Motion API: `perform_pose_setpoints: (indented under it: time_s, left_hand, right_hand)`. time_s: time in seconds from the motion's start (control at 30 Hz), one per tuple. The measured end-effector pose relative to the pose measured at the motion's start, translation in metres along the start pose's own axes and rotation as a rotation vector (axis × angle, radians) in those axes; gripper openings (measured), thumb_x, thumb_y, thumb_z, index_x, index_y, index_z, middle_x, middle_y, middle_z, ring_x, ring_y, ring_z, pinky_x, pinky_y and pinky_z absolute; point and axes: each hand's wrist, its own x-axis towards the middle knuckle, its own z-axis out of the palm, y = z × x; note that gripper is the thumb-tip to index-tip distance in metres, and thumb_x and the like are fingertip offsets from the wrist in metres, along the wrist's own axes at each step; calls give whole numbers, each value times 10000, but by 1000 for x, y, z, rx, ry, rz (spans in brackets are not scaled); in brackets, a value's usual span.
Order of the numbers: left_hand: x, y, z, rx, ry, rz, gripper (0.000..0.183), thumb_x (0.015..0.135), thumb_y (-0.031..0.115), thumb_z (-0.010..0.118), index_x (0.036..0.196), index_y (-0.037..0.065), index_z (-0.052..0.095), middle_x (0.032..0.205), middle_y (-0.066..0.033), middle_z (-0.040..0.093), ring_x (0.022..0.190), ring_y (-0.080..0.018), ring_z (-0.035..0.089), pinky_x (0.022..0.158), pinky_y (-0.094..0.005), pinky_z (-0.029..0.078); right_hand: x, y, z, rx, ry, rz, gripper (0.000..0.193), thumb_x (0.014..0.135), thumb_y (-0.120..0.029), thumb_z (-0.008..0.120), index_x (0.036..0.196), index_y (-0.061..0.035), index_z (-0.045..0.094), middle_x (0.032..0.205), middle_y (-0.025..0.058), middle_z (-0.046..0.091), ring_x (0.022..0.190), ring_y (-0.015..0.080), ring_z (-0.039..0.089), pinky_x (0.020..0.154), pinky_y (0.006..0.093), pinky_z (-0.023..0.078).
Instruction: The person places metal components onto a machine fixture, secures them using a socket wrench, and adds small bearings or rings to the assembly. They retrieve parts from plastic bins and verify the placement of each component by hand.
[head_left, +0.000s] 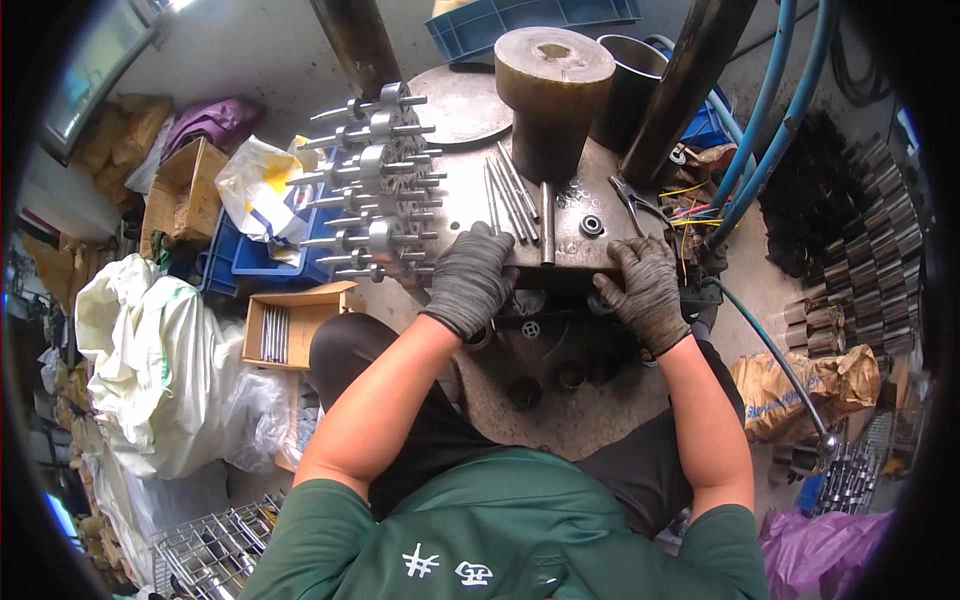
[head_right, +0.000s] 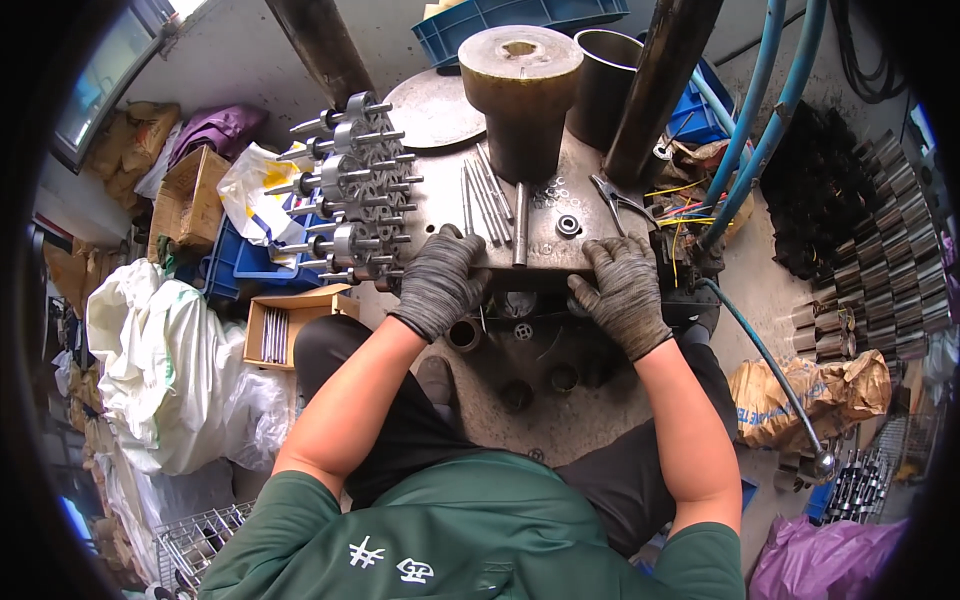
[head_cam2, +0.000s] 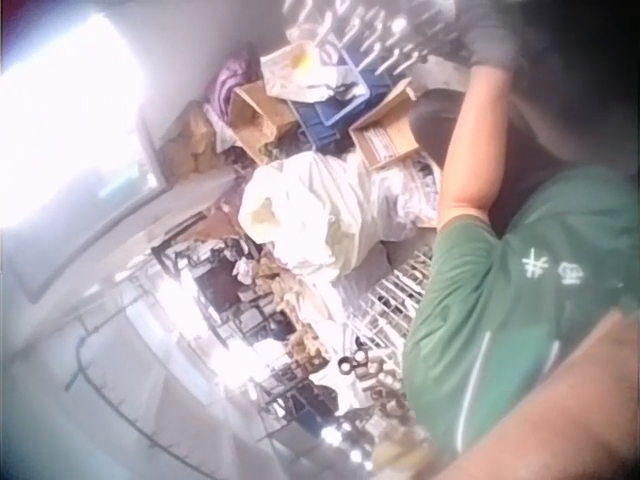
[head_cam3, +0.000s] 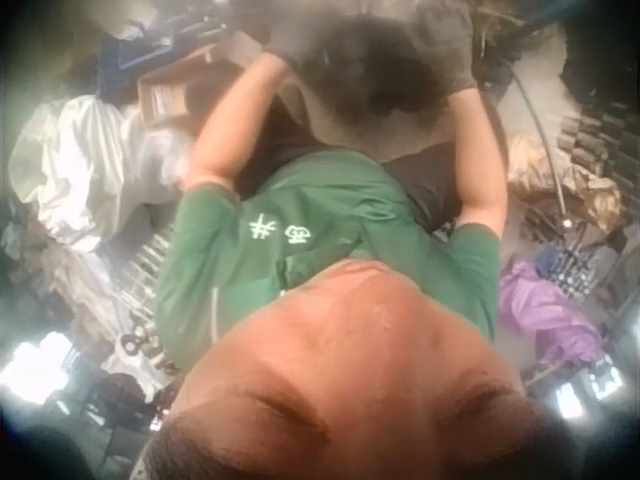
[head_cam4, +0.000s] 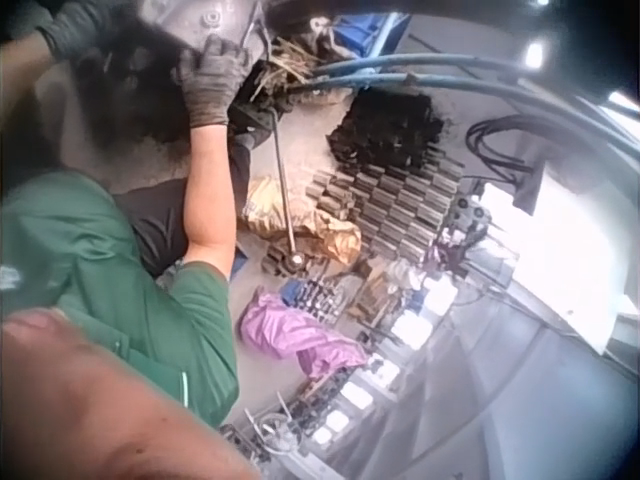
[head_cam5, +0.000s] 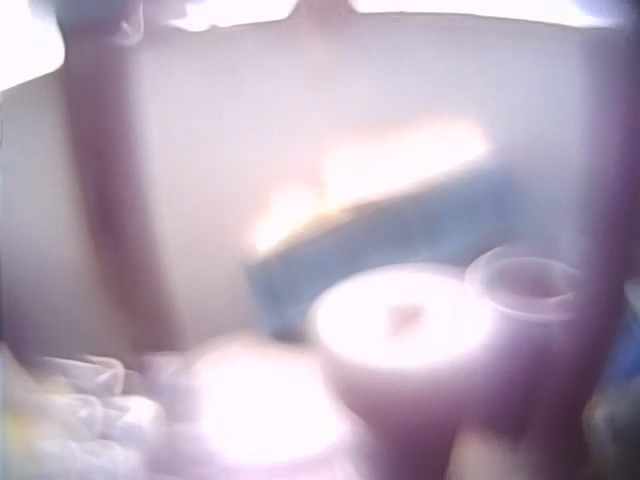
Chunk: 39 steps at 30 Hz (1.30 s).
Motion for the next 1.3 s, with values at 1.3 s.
perform_pose_setpoints:
  time_s: [1.3]
  left_hand:
    - [-45, 88, 70, -1559, -925, -315, 388, 1051, 165, 545, 1400, 16, 465, 1141, -117, 665, 976, -176, 695, 773, -301, 612]
  right_hand:
    - [-46, -10, -15, 1543, 202, 627, 269, 972, -79, 616, 1215, 34, 636, 1305, 195, 645, 1164, 265, 662, 1006, 362, 543]
